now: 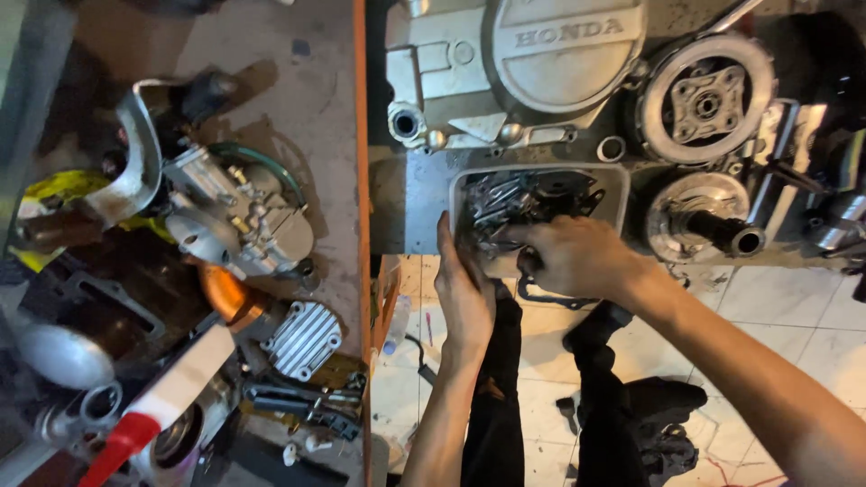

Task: The person handles a disassembled engine block, rotating it to inspect the internal components and cylinder head. They then move to a nearby shelf to sort through a container of small metal parts, picking up and examining various bolts and screws.

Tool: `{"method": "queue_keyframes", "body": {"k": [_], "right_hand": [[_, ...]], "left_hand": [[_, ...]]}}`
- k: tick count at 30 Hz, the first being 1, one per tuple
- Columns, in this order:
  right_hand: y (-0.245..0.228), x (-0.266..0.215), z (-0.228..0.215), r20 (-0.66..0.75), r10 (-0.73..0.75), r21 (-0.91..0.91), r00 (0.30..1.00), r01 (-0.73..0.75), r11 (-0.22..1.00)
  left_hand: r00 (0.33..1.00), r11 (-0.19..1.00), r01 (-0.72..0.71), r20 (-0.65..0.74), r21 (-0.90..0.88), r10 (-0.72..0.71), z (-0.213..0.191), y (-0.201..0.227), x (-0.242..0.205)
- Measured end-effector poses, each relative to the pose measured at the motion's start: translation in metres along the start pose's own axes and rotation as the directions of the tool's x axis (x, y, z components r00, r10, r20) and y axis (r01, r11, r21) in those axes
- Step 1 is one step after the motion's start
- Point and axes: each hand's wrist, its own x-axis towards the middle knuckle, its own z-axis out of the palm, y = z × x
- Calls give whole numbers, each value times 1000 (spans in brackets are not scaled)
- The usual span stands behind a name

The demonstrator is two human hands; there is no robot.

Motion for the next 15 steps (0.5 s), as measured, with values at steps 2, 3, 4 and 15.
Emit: {"method": "queue_keyframes", "body": {"k": [2, 3, 4, 15], "right_hand": [[-4, -5, 4, 3, -10, -52, 1000, 10, 999], [-2, -7, 2, -18, -7, -115, 1000, 4, 993], [-1, -9, 6, -21, -2, -115, 1000, 0, 993], [-4, 1, 20, -264, -75, -185, 962, 26, 982]], "left_hand": [[998, 998, -64, -21, -5, 64, -2, -5, -2], [988, 988, -152, -40, -27, 150, 2, -6, 1], [987, 987, -155, -38, -30, 154, 5, -8, -2], [947, 998, -57, -317, 21, 60, 12, -22, -7]]}}
